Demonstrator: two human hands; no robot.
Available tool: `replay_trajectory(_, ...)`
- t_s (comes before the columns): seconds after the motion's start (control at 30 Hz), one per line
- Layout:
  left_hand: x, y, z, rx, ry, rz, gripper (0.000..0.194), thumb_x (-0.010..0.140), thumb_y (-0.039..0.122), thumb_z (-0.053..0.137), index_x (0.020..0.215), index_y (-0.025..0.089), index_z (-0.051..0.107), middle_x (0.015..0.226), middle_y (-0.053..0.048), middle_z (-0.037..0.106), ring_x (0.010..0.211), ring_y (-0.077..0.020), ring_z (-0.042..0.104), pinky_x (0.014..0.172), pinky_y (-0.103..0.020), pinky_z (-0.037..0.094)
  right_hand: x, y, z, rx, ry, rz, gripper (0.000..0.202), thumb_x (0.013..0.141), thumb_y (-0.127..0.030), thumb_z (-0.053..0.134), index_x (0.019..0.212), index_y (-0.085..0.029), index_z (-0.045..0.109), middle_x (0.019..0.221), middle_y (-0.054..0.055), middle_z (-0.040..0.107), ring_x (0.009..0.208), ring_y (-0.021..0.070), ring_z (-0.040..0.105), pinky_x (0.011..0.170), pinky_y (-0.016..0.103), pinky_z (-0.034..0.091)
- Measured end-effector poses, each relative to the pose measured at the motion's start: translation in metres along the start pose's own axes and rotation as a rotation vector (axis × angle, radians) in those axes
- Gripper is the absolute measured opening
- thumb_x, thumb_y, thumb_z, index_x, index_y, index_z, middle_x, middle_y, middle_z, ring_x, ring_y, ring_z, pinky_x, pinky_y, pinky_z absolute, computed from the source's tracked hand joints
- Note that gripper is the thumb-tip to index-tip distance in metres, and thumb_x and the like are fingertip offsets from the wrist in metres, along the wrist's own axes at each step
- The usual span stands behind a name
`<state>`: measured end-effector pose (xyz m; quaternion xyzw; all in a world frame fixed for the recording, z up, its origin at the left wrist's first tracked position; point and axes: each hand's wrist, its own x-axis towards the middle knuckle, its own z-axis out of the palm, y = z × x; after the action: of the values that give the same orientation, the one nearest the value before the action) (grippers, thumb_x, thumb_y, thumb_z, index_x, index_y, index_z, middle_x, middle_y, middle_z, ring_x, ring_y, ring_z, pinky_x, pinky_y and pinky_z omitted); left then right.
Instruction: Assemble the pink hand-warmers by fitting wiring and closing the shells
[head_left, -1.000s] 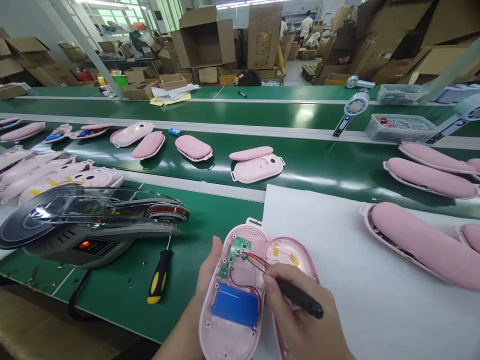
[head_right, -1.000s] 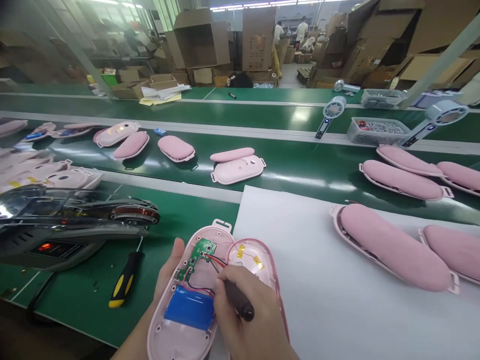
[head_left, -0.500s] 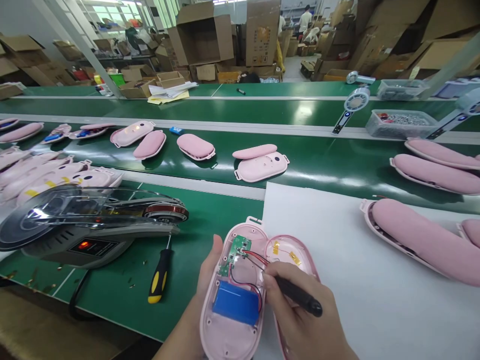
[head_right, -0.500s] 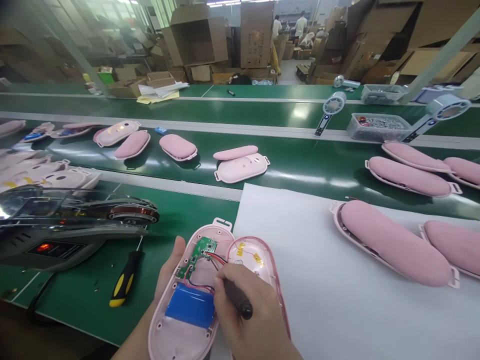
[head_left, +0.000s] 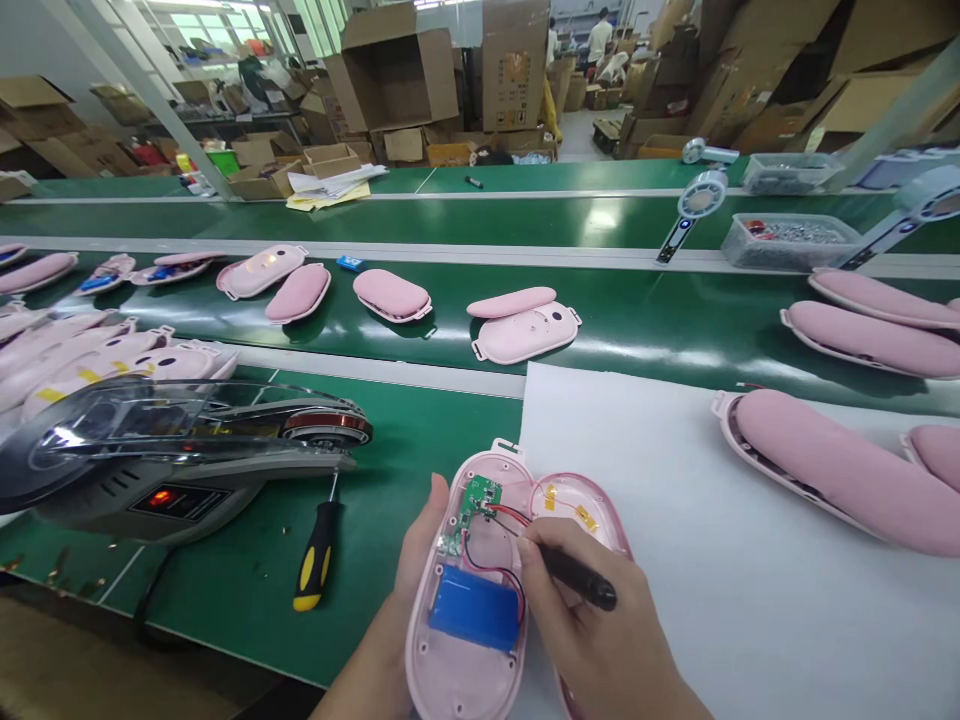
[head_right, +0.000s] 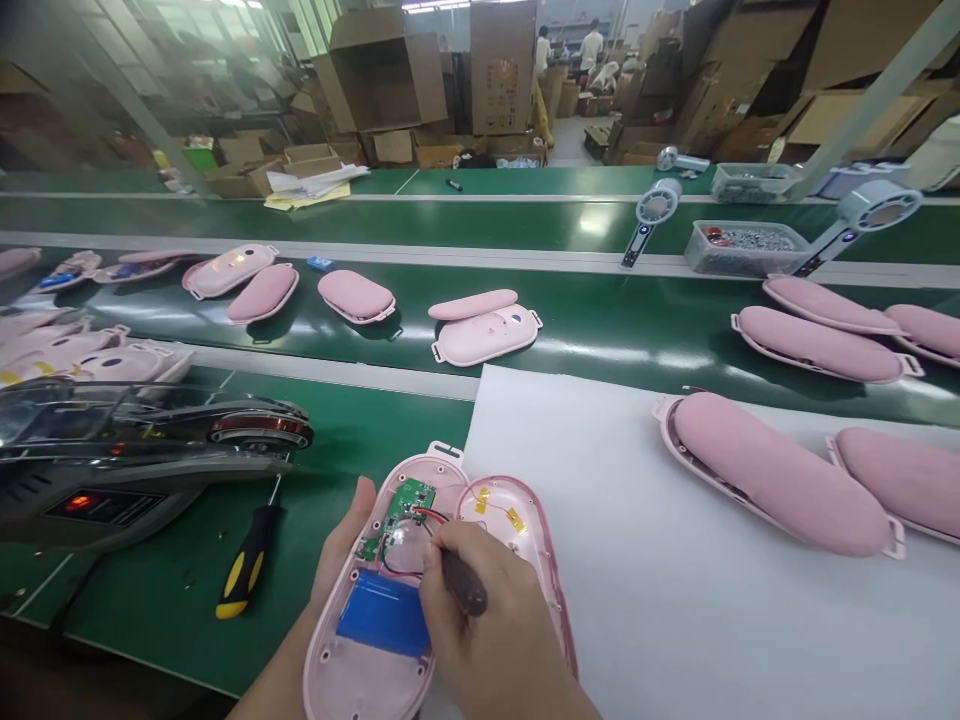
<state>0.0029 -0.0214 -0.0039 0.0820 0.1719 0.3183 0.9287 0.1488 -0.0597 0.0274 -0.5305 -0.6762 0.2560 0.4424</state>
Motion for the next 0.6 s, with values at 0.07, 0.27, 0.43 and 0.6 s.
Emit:
replay_trajectory(0.07, 0.0, 0.0, 0.0, 0.011, 0.011, 0.0, 0.079, 0.085, 0.068, 0.037, 0.131, 0.006, 0.053, 0.122, -0.02, 0.065, 0.122, -0.0381, 0.053, 0.106, -0.049, 0.031, -0.001, 0.0, 0.001, -0.039, 0.035, -0.058, 0.012, 0.092, -0.021, 0.048, 0.083, -0.024, 0.054, 0.067, -0.004, 0.064, 0.053, 0.0091, 0.059, 0.053, 0.018, 0.048)
replay_trajectory(0.27, 0.0, -0.001, 0.004, 0.027, -0.016, -0.012, 0.081, 0.084, 0.069, 0.037, 0.135, 0.006, 0.049, 0.124, -0.02, 0.064, 0.12, -0.0378, 0.054, 0.104, -0.047, 0.032, -0.005, 0.003, 0.005, -0.073, 0.069, -0.146, 0.01, 0.092, -0.017, 0.046, 0.086, -0.023, 0.05, 0.067, -0.002, 0.063, 0.055, 0.0117, 0.06, 0.054, 0.02, 0.051)
replay_trajectory(0.43, 0.0, -0.001, 0.007, 0.005, -0.014, -0.036, 0.082, 0.085, 0.07, 0.033, 0.135, 0.007, 0.049, 0.123, -0.02, 0.064, 0.118, -0.0375, 0.055, 0.104, -0.048, 0.032, -0.011, 0.005, 0.008, -0.068, 0.054, -0.129, 0.011, 0.09, -0.014, 0.047, 0.086, -0.024, 0.047, 0.069, -0.002, 0.064, 0.057, 0.0125, 0.06, 0.057, 0.022, 0.053)
replay_trajectory(0.6, 0.0, -0.002, 0.005, -0.001, -0.012, -0.045, 0.081, 0.083, 0.069, 0.04, 0.134, 0.006, 0.05, 0.121, -0.02, 0.065, 0.116, -0.038, 0.056, 0.102, -0.047, 0.034, -0.017, 0.009, 0.015, -0.025, 0.151, -0.165, 0.013, 0.089, -0.012, 0.047, 0.091, -0.025, 0.051, 0.075, 0.0, 0.068, 0.065, 0.0144, 0.066, 0.061, 0.023, 0.054)
